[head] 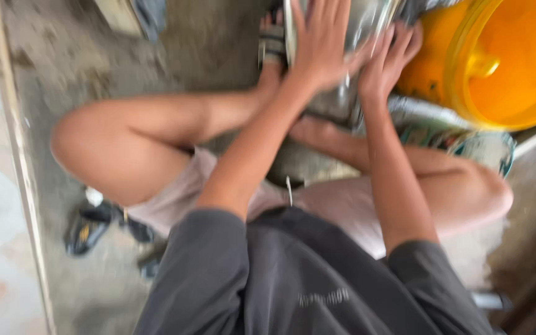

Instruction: The person scrubs a car headlight with a red abrasive pad, moving it in circular and back-and-forth motions across the surface. The person occasionally pauses to wipe the headlight with their hand.

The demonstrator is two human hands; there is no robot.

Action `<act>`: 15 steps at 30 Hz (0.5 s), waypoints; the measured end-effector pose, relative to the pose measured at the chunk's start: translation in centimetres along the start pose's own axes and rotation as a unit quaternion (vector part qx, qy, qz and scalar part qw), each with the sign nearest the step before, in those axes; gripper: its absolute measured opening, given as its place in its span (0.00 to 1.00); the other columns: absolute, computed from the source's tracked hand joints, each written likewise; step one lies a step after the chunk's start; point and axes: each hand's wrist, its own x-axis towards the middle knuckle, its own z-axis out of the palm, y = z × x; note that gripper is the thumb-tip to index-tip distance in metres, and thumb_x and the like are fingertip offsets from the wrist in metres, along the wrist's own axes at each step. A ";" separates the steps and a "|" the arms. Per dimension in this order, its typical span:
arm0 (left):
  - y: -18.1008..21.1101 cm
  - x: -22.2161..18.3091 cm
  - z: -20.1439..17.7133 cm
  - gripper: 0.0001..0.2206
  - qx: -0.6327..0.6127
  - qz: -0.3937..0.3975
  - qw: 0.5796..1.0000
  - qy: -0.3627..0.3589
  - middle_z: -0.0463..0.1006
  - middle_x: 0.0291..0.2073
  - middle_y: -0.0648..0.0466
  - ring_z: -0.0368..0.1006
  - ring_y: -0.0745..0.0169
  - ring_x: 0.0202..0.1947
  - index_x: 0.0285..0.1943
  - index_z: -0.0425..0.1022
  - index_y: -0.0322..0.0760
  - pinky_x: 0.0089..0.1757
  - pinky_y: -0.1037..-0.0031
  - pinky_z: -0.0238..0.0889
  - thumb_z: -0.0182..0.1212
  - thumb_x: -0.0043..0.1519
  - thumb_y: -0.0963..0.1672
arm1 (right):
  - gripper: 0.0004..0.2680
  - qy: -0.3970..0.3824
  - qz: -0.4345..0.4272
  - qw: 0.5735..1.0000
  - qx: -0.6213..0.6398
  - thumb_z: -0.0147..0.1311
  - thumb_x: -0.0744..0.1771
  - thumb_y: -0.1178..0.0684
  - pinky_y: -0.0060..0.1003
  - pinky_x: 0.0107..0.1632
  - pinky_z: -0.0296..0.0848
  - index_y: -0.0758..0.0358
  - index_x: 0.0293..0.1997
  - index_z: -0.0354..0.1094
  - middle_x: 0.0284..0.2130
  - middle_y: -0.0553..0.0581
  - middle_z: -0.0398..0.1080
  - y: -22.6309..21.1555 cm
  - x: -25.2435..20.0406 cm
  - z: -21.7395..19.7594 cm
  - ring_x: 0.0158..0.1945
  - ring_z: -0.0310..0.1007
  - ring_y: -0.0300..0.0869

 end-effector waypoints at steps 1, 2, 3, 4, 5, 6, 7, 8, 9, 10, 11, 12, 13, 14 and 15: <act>0.9 -1.5 -0.8 0.50 0.064 0.031 0.996 -0.053 0.42 0.80 0.55 0.41 0.53 0.80 0.83 0.38 0.46 0.68 0.44 0.38 0.32 0.64 0.74 | 0.18 -0.002 0.043 0.999 0.014 0.39 0.74 0.37 0.48 0.62 0.66 0.61 0.63 0.57 0.64 0.61 0.50 0.3 0.3 0.1 0.63 0.64 0.52; 2.0 -4.2 -1.0 0.58 0.127 0.060 0.983 -0.119 0.24 0.84 0.50 0.22 0.52 0.84 0.88 0.26 0.38 0.71 0.33 0.22 0.30 0.64 0.77 | 0.21 -0.008 0.099 0.995 0.020 0.42 0.73 0.38 0.46 0.59 0.68 0.65 0.68 0.52 0.63 0.61 0.52 0.8 -0.6 -0.6 0.58 0.69 0.48; 1.5 -2.5 -1.0 0.58 0.130 0.069 0.983 -0.110 0.24 0.84 0.50 0.22 0.52 0.84 0.88 0.26 0.38 0.71 0.33 0.22 0.30 0.64 0.77 | 0.21 0.003 0.093 0.995 0.024 0.42 0.73 0.38 0.46 0.59 0.68 0.65 0.68 0.52 0.63 0.61 0.52 0.6 0.5 -0.1 0.58 0.69 0.48; 1.0 -2.1 -0.8 0.54 0.096 0.059 0.985 -0.133 0.20 0.81 0.54 0.18 0.54 0.82 0.86 0.24 0.42 0.70 0.29 0.19 0.20 0.61 0.75 | 0.18 -0.004 0.091 0.996 -0.018 0.40 0.73 0.37 0.51 0.56 0.71 0.61 0.62 0.58 0.64 0.62 0.50 0.4 0.4 -0.1 0.61 0.67 0.53; 0.4 -1.7 -0.5 0.50 0.062 0.048 0.985 -0.155 0.15 0.79 0.57 0.14 0.55 0.79 0.84 0.22 0.46 0.68 0.25 0.16 0.11 0.59 0.72 | 0.17 -0.011 0.090 0.994 -0.059 0.37 0.72 0.36 0.55 0.53 0.74 0.56 0.56 0.64 0.65 0.63 0.48 0.3 0.1 0.1 0.64 0.66 0.57; -0.5 0.2 -1.1 0.50 0.060 0.052 0.985 -0.155 0.15 0.79 0.57 0.14 0.55 0.79 0.84 0.22 0.46 0.68 0.25 0.16 0.11 0.59 0.72 | 0.17 -0.008 0.090 0.994 -0.061 0.37 0.72 0.36 0.55 0.53 0.74 0.56 0.56 0.64 0.65 0.63 0.48 -0.7 0.3 0.1 0.64 0.66 0.57; -1.4 2.0 -1.6 0.47 0.038 -0.001 0.989 -0.141 0.24 0.80 0.58 0.21 0.56 0.80 0.84 0.27 0.47 0.68 0.29 0.16 0.16 0.62 0.70 | 0.18 -0.027 0.078 0.995 -0.050 0.36 0.73 0.35 0.54 0.52 0.70 0.57 0.59 0.61 0.67 0.63 0.46 -1.6 0.5 0.2 0.60 0.65 0.58; -1.9 2.8 -1.9 0.43 0.011 -0.057 0.989 -0.135 0.32 0.82 0.57 0.28 0.56 0.82 0.84 0.33 0.47 0.68 0.32 0.17 0.22 0.65 0.67 | 0.19 -0.053 0.072 0.995 -0.046 0.34 0.74 0.34 0.54 0.50 0.67 0.57 0.62 0.58 0.68 0.63 0.44 -2.5 -0.4 -0.4 0.57 0.65 0.58; -1.0 1.5 -2.2 0.43 0.006 -0.057 0.988 -0.144 0.32 0.82 0.57 0.28 0.56 0.82 0.84 0.33 0.47 0.68 0.32 0.17 0.22 0.65 0.67 | 0.19 -0.055 0.080 0.994 -0.054 0.34 0.74 0.34 0.54 0.50 0.67 0.57 0.62 0.58 0.68 0.63 0.44 -2.7 -0.9 -0.6 0.57 0.65 0.58; -0.1 1.2 -2.7 0.46 0.037 -0.040 0.986 -0.158 0.27 0.81 0.56 0.22 0.54 0.80 0.84 0.28 0.43 0.68 0.31 0.20 0.24 0.66 0.70 | 0.18 -0.032 0.093 0.994 -0.054 0.36 0.73 0.34 0.52 0.53 0.67 0.57 0.59 0.61 0.67 0.64 0.46 -2.9 -0.4 -0.4 0.61 0.64 0.57; 0.8 1.0 -3.2 0.50 0.068 -0.023 0.982 -0.172 0.21 0.81 0.54 0.16 0.51 0.79 0.84 0.23 0.39 0.69 0.30 0.24 0.26 0.68 0.72 | 0.18 -0.009 0.105 0.993 -0.054 0.39 0.72 0.35 0.49 0.56 0.68 0.57 0.56 0.63 0.66 0.65 0.49 -3.2 0.1 -0.3 0.64 0.63 0.57; 1.9 -0.9 -2.7 0.50 0.072 -0.019 0.983 -0.168 0.21 0.81 0.54 0.16 0.51 0.79 0.84 0.23 0.39 0.69 0.30 0.24 0.26 0.68 0.72 | 0.18 -0.004 0.103 0.993 -0.050 0.39 0.72 0.35 0.49 0.56 0.68 0.57 0.56 0.63 0.66 0.65 0.49 -3.0 0.1 -0.4 0.64 0.63 0.57; 2.8 -2.7 -2.2 0.49 0.073 0.045 0.989 -0.120 0.31 0.81 0.54 0.24 0.53 0.80 0.84 0.32 0.44 0.66 0.29 0.17 0.30 0.65 0.72 | 0.15 -0.010 0.088 0.995 -0.053 0.40 0.72 0.37 0.51 0.53 0.69 0.57 0.56 0.62 0.66 0.65 0.48 -2.9 0.1 -0.4 0.62 0.66 0.58; 3.6 -4.9 -1.4 0.47 0.073 0.106 0.989 -0.074 0.40 0.82 0.54 0.32 0.54 0.82 0.84 0.41 0.48 0.63 0.28 0.10 0.35 0.62 0.72 | 0.13 -0.021 0.073 0.995 -0.058 0.40 0.73 0.39 0.52 0.49 0.71 0.56 0.56 0.61 0.66 0.66 0.48 -2.7 -0.1 -0.3 0.59 0.69 0.59; 3.1 -4.2 -1.6 0.47 0.076 0.106 0.989 -0.072 0.40 0.82 0.54 0.32 0.54 0.82 0.84 0.41 0.48 0.63 0.28 0.10 0.35 0.62 0.72 | 0.13 -0.020 0.072 0.996 -0.055 0.40 0.73 0.39 0.52 0.49 0.71 0.56 0.56 0.61 0.66 0.66 0.48 -2.5 0.0 -0.2 0.59 0.69 0.59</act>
